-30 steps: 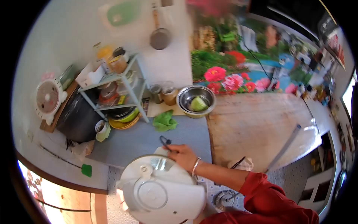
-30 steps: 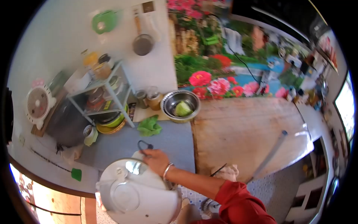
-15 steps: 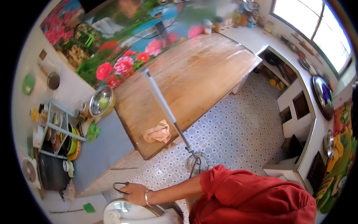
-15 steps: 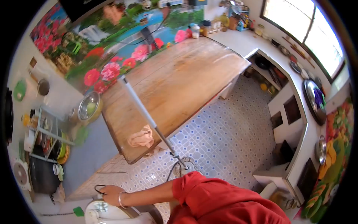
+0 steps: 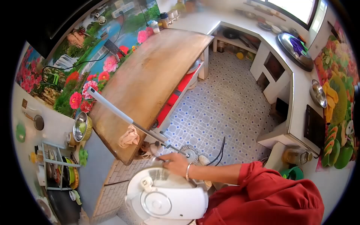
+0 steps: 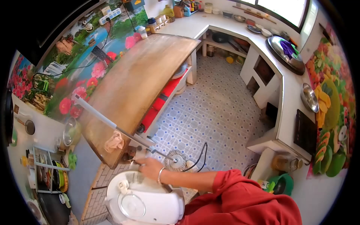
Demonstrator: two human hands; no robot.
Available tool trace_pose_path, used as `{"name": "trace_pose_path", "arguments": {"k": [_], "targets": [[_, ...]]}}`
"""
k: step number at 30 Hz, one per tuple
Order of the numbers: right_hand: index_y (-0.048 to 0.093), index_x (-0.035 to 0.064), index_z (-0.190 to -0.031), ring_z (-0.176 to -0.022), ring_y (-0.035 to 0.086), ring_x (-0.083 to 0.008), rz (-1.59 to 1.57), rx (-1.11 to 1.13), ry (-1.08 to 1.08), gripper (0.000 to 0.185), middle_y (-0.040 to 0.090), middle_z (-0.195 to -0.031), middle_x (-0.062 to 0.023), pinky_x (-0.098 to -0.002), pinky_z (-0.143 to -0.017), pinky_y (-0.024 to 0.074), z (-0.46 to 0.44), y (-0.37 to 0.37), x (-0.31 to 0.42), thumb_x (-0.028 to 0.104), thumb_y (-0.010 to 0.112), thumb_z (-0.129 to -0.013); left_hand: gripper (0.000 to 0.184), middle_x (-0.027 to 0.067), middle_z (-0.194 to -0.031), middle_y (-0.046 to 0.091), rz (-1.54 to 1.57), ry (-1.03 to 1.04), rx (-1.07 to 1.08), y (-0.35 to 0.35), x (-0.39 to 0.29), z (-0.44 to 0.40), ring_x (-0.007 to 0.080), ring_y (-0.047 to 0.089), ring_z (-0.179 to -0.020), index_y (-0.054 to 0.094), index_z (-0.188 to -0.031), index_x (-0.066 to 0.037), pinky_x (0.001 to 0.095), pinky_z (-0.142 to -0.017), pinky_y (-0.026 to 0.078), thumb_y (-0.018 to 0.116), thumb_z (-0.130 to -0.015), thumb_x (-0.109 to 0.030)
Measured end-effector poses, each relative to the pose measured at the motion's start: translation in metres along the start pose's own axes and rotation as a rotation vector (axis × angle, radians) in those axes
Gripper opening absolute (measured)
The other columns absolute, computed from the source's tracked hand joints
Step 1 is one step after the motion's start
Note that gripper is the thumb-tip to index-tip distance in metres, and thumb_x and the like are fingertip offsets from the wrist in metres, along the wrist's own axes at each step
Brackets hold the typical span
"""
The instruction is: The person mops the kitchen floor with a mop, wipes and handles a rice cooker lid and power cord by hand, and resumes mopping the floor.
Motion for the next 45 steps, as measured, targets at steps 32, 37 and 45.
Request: {"name": "trace_pose_path", "arguments": {"k": [32, 37, 45], "targets": [[0.063, 0.0029, -0.098, -0.059, 0.046, -0.0079, -0.514, -0.495, 0.315, 0.03, 0.056, -0.069, -0.002, -0.0201, -0.052, 0.0355, -0.186, -0.364, -0.237, -0.001, 0.046, -0.074, 0.019, 0.0151, -0.089, 0.055, 0.192, -0.61, 0.33, 0.419, 0.061, -0.306, 0.0226, 0.061, -0.064, 0.041, -0.099, 0.003, 0.0288, -0.047, 0.055, 0.048, -0.084, -0.007], [0.063, 0.0026, -0.097, -0.057, 0.043, -0.0068, -0.457, -0.413, 0.314, 0.028, 0.054, -0.066, -0.0004, -0.0193, -0.051, 0.0327, -0.266, -0.379, -0.257, 0.0, 0.046, -0.074, 0.021, 0.0125, -0.092, 0.055, 0.222, -0.634, 0.252, 0.454, 0.081, -0.358, 0.0201, 0.061, -0.07, 0.042, -0.101, 0.0, 0.0291, -0.05, 0.055, 0.049, -0.085, -0.011], [0.063, 0.002, -0.096, -0.064, 0.047, -0.0076, -0.458, -0.408, 0.28, 0.029, 0.058, -0.075, -0.0018, -0.0191, -0.057, 0.0357, -0.337, -0.38, -0.294, 0.001, 0.047, -0.071, 0.022, 0.01, -0.095, 0.054, 0.221, -0.624, 0.237, 0.481, 0.126, -0.417, 0.0183, 0.06, -0.074, 0.042, -0.105, -0.002, 0.028, -0.053, 0.055, 0.048, -0.085, -0.009]]}}
Point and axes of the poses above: each hand's wrist, its own z-axis away from the middle knuckle, its own y-axis out of the palm, x = y × z, the point moved 5 cm from there along -z, towards the middle knuckle
